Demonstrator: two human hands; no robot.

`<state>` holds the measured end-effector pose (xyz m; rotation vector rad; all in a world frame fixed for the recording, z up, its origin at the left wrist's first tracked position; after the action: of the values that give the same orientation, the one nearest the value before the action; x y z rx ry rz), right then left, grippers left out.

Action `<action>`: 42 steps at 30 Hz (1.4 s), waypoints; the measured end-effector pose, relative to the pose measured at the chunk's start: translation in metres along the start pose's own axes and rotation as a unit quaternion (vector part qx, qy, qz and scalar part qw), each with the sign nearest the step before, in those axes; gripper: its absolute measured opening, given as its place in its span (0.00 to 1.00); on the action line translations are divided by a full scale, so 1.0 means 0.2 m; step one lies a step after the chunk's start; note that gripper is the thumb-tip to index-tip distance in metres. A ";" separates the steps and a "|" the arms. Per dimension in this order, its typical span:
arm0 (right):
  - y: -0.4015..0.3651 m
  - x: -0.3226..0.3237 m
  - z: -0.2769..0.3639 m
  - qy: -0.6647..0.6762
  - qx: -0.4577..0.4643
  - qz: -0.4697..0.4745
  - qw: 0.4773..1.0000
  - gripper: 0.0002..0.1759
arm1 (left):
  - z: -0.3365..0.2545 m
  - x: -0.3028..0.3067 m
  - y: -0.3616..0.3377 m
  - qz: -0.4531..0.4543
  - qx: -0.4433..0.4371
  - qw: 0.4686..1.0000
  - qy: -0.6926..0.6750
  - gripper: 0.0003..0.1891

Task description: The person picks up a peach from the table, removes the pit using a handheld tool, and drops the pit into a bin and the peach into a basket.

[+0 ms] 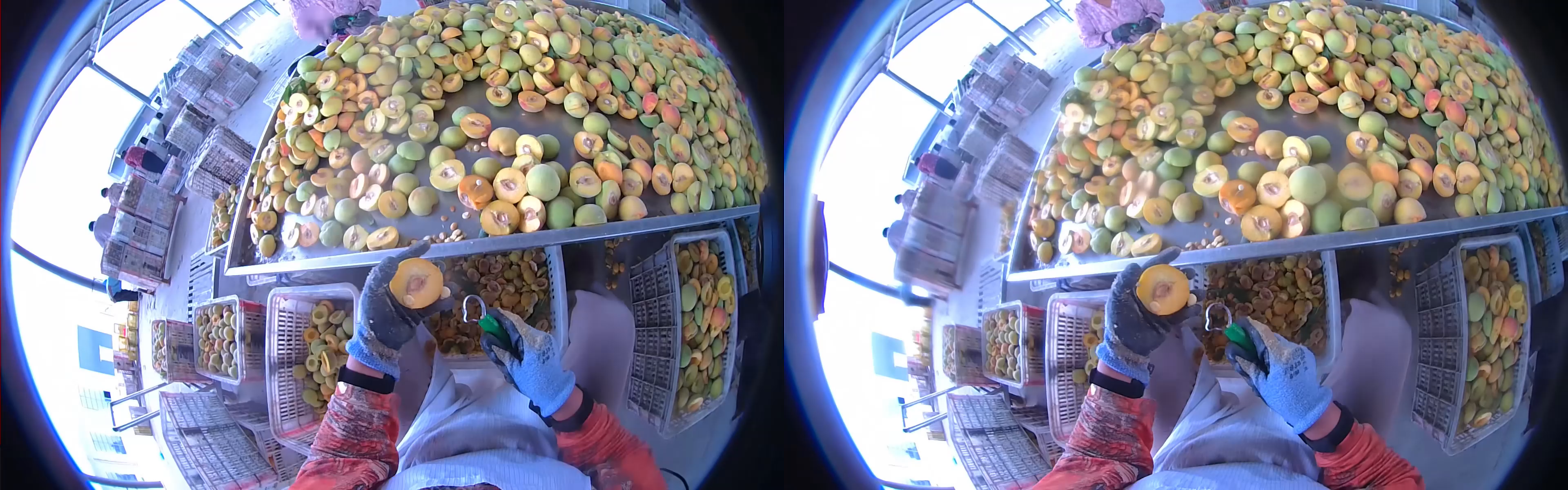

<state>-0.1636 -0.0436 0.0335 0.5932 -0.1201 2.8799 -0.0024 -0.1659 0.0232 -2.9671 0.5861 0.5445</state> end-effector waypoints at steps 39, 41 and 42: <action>-0.42 -0.35 0.10 0.423 -0.364 0.440 0.703 0.25 | -0.17 -0.24 -0.44 -0.109 -0.211 0.948 0.209 0.15; -0.36 -0.33 -0.04 0.349 -0.396 0.351 0.773 0.25 | 0.00 -0.15 -0.39 -0.146 -0.094 0.979 0.110 0.16; -0.31 -0.30 -0.07 0.308 -0.378 0.315 0.814 0.25 | 0.08 -0.13 -0.37 -0.152 -0.054 0.986 0.048 0.16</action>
<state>-0.1030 0.0078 -0.0006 -0.6440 -1.4963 3.0045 -0.0020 -0.0852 0.0172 -3.1126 0.1040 0.4189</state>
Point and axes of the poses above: each hand's wrist, its own y-axis towards the middle knuckle, its own x-axis out of the back of the hand, z = x × y, the point moved 10 cm from there along y, towards the middle knuckle, and after that the axes turned 11 degrees about -x, right-handed, at the moved point
